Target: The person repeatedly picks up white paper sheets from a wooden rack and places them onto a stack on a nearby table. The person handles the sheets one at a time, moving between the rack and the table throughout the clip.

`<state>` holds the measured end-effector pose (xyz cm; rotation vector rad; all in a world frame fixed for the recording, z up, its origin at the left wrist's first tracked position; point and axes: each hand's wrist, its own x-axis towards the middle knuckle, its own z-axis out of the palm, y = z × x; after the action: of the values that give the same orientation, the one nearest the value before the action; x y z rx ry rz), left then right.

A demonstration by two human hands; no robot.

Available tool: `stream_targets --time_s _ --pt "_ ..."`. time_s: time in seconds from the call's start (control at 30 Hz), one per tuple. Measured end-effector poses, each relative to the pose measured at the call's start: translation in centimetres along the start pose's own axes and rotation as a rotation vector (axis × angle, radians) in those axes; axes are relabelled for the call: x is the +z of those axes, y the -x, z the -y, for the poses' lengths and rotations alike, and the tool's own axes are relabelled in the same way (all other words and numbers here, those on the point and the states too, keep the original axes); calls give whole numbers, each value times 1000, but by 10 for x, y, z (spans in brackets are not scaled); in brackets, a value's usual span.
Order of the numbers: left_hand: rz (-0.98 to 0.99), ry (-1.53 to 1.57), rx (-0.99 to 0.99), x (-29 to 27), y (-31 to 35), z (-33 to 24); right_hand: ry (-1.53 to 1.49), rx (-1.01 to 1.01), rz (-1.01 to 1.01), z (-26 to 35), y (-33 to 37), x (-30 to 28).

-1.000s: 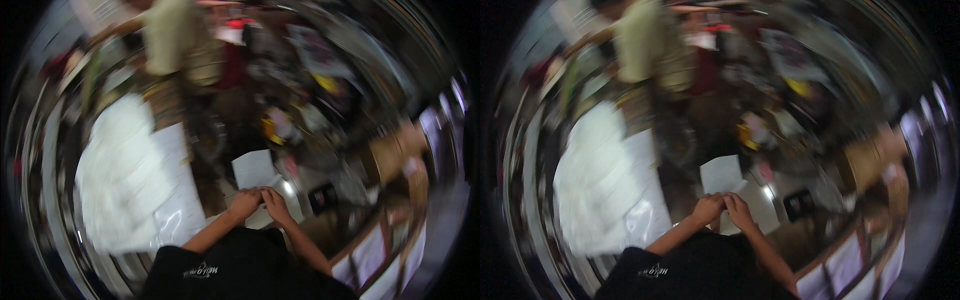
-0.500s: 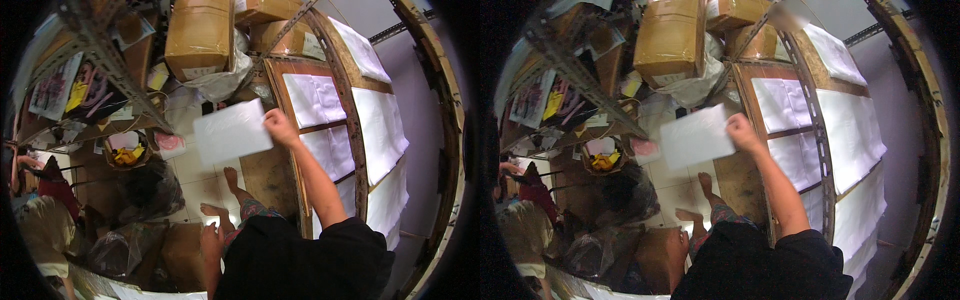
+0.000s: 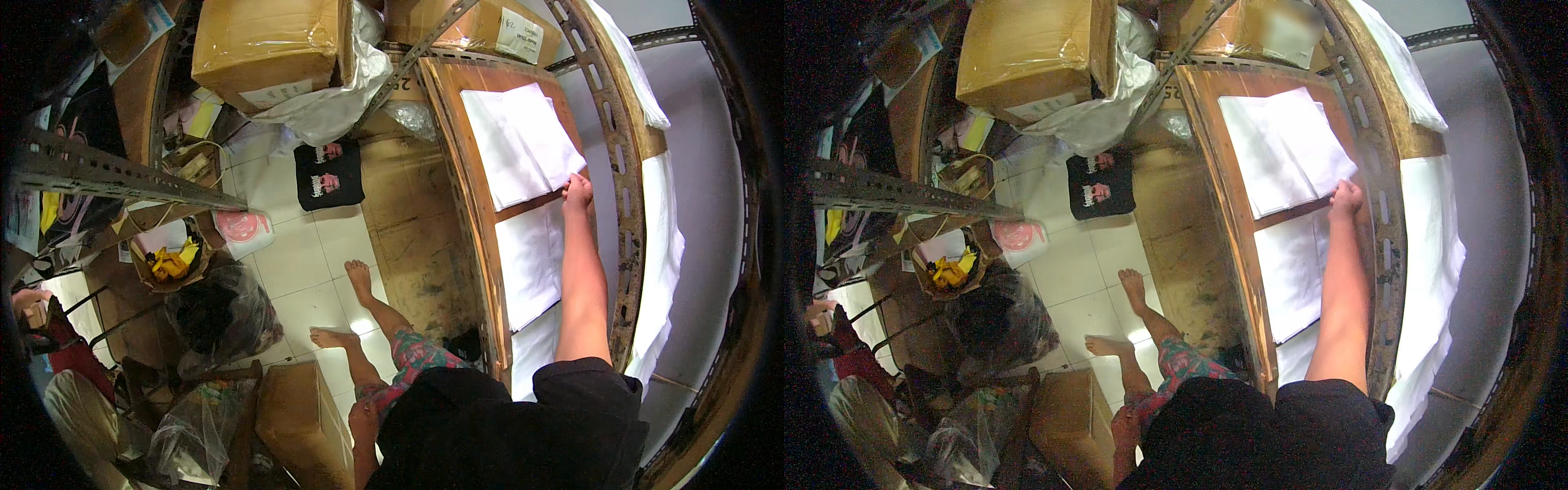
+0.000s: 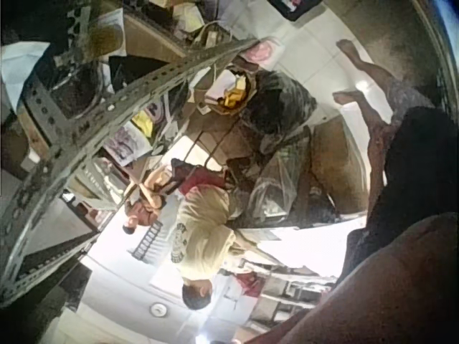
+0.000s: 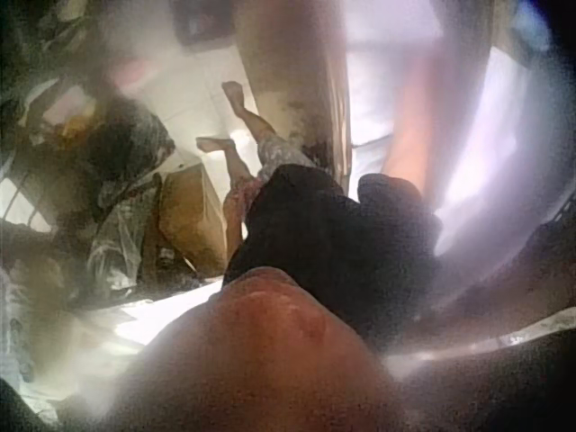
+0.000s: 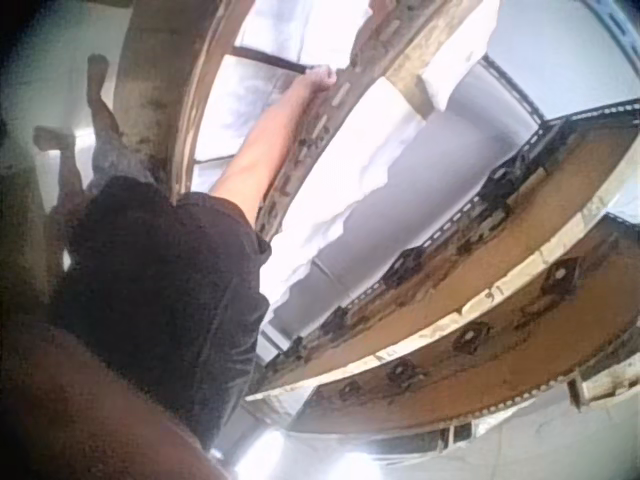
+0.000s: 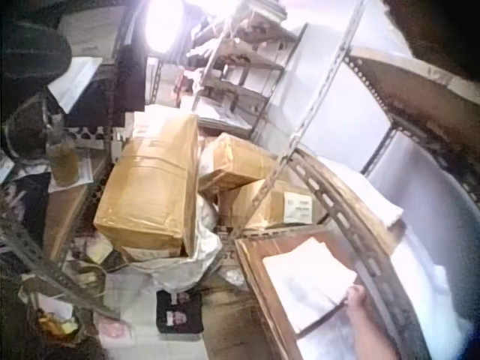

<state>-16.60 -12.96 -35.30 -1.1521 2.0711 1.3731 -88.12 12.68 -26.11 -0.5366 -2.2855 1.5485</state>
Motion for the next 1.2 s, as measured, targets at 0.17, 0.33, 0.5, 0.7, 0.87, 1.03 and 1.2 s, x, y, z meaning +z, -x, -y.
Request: stream_targets --time_s 0.17,0.33,0.5,0.7,0.87,1.03,1.2 --pt "-60 124 -46 2 -3 -3 227 64 -75 -14 -18 -10" --pt "-59 113 -140 -10 -4 -17 244 119 -49 -20 -26 -8" --pt "-65 136 -136 -10 0 -9 330 172 -100 -14 -23 -2" --pt "-54 160 -68 3 2 5 517 204 -152 -2 -17 7" --pt "-110 169 -51 -20 1 -23 391 -322 -240 -29 -17 1" --pt "-338 189 59 -58 20 -54 286 -817 20 -17 79 69" --pt "-704 182 140 -132 82 -87 26 -478 1218 35 321 119"
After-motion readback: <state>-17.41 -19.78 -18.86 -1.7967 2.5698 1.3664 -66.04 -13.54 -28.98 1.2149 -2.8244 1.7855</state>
